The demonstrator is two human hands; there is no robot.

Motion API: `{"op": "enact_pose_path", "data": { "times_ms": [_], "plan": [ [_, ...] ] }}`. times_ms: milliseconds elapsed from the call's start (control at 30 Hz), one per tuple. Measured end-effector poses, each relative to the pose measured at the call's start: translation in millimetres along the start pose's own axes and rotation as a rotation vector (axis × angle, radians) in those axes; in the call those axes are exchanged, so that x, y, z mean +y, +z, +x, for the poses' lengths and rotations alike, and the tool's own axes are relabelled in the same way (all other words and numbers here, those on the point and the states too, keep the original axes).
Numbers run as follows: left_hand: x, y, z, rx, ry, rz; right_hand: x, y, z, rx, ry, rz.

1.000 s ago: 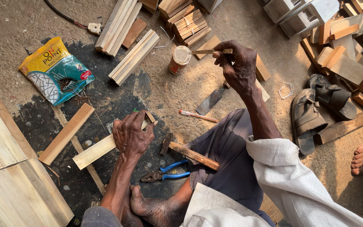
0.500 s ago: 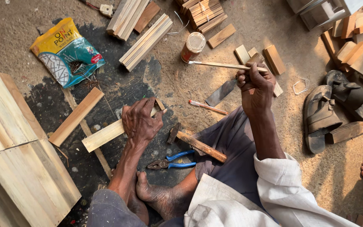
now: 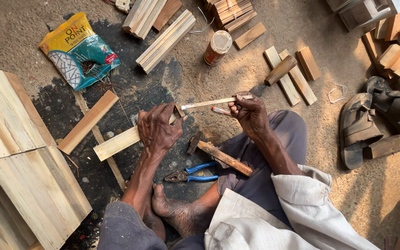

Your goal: The person assembles small wooden boxes by applying glue to the edges of wooden planks and joining them with nails. They use a hammer to drive nails into the joints and a brush to apply adhesive, working on multiple box frames on the floor.

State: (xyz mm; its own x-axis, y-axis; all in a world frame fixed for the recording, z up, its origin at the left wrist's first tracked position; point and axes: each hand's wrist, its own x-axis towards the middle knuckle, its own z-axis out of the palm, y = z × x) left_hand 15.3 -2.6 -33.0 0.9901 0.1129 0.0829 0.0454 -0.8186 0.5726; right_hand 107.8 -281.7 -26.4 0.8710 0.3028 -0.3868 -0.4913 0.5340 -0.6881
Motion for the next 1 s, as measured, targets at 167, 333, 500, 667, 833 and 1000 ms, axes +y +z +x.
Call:
{"op": "enact_pose_path", "data": {
  "times_ms": [167,333,500,667,833,1000],
  "plan": [
    [-0.3,1.7,-0.9,0.013,0.011,0.003,2.5,7.4,1.5,-0.004,-0.011,-0.067],
    [-1.3,4.0,-1.7,0.016,0.016,0.004,1.6,6.2,0.3,-0.045,-0.048,-0.106],
    [-1.7,5.0,-2.2,0.051,0.045,0.012,-3.7,1.1,-4.3,-0.059,-0.061,-0.129],
    [-0.7,3.4,-2.2,0.030,0.034,0.010,-3.8,3.9,-2.0,-0.107,-0.075,-0.094],
    [0.1,1.3,-1.1,0.000,-0.001,0.001,-0.6,8.1,-0.5,-0.124,-0.083,-0.109],
    [-0.4,0.7,-1.4,0.048,0.031,0.016,-6.7,1.6,-2.5,-0.124,-0.069,-0.198]
  ]
}}
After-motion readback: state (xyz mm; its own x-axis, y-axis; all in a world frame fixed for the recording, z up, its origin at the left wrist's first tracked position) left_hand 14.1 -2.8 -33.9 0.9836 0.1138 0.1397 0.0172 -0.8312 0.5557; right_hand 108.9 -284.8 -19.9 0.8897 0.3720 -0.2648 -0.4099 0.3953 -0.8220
